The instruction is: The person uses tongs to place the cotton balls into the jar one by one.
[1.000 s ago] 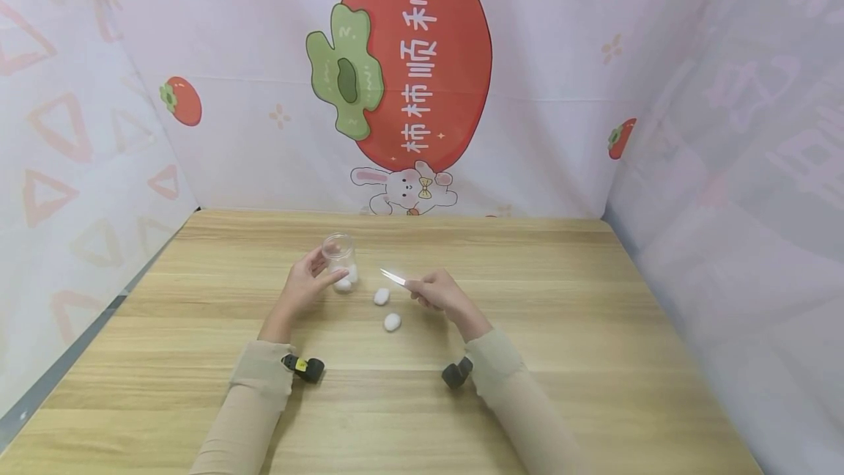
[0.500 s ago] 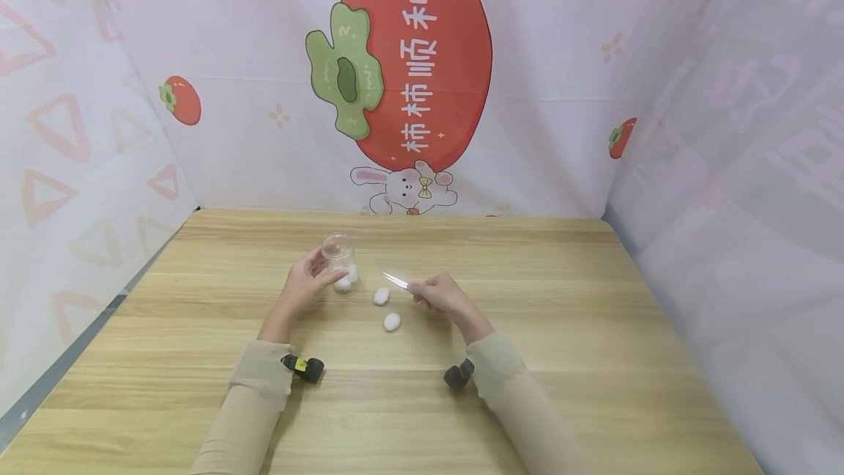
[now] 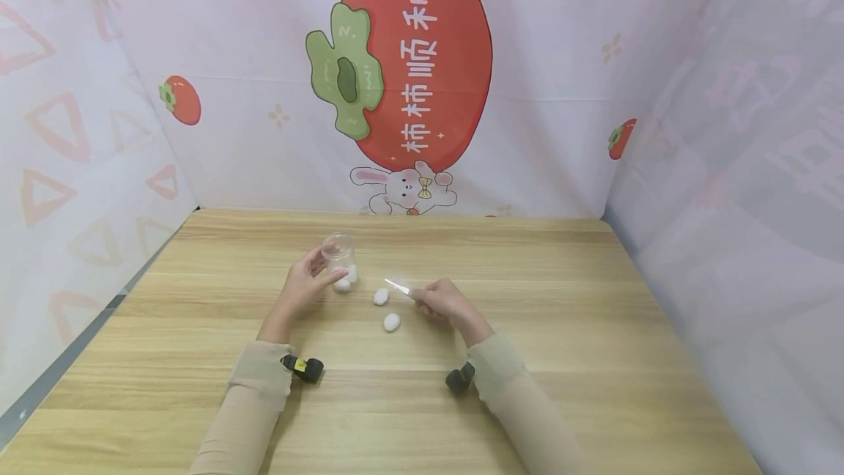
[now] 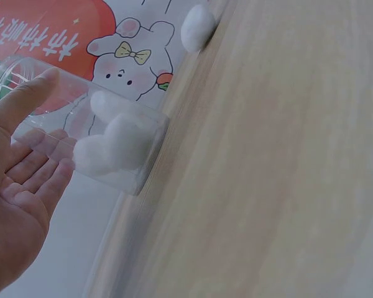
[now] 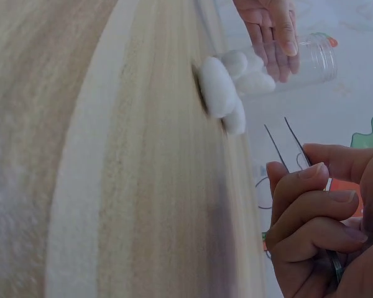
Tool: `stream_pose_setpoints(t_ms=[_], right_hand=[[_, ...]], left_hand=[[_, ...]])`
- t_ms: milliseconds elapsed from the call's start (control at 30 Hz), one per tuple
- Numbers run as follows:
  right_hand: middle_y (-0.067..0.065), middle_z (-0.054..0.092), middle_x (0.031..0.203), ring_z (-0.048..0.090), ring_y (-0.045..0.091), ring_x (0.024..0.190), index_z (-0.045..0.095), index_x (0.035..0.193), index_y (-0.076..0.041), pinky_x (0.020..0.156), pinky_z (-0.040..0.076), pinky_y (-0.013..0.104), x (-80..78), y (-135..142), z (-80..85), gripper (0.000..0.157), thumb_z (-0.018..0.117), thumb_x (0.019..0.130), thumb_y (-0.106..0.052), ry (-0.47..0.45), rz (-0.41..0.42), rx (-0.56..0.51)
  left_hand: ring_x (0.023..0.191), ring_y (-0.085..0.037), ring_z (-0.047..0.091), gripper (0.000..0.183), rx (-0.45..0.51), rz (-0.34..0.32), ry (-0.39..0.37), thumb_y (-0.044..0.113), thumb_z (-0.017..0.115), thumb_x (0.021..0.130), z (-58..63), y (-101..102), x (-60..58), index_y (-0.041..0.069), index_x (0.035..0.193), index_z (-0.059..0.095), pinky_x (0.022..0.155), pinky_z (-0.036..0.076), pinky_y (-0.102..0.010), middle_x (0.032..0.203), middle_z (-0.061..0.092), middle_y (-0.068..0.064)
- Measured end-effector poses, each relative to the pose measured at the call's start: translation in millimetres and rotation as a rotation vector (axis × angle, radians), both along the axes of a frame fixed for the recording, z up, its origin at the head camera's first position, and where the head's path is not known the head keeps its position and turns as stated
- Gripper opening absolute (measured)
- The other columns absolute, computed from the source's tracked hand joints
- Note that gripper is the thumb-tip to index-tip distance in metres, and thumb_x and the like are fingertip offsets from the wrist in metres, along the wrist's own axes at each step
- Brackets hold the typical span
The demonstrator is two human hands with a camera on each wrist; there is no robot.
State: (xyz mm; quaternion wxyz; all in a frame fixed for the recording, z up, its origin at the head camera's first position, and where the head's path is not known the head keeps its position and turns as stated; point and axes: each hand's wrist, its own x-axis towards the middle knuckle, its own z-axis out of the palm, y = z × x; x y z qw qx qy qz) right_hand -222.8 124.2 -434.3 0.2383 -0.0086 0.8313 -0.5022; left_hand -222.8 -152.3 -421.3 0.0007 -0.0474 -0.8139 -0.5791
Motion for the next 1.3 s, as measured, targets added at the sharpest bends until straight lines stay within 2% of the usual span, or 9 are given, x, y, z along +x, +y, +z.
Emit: stream_pose_setpoints(t_ms=[433, 1300], right_hand=[[-0.007, 0.047, 0.050, 0.032, 0.005, 0.044, 0.063, 0.070, -0.007, 0.042, 0.025, 0.016, -1.0, 3, -5.8, 0.034, 0.060, 0.094, -0.031, -0.046, 0.003, 0.031], [-0.006, 0.044, 0.047, 0.030, 0.005, 0.040, 0.063, 0.066, -0.007, 0.039, 0.024, 0.016, 1.1, -2, -10.3, 0.037, 0.060, 0.094, -0.031, -0.043, 0.043, 0.087]], left_hand=[[0.139, -0.041, 0.041, 0.070, 0.001, -0.004, -0.003, 0.009, 0.072, 0.085, 0.2, 0, 0.5, -0.007, 0.144, 0.036, 0.121, 0.035, -0.043, 0.146, 0.042, -0.030], [0.140, -0.039, 0.041, 0.071, 0.001, -0.006, -0.019, 0.011, 0.072, 0.086, 2.9, 0, 0.9, -0.005, 0.145, 0.036, 0.121, 0.036, -0.041, 0.147, 0.042, -0.029]])
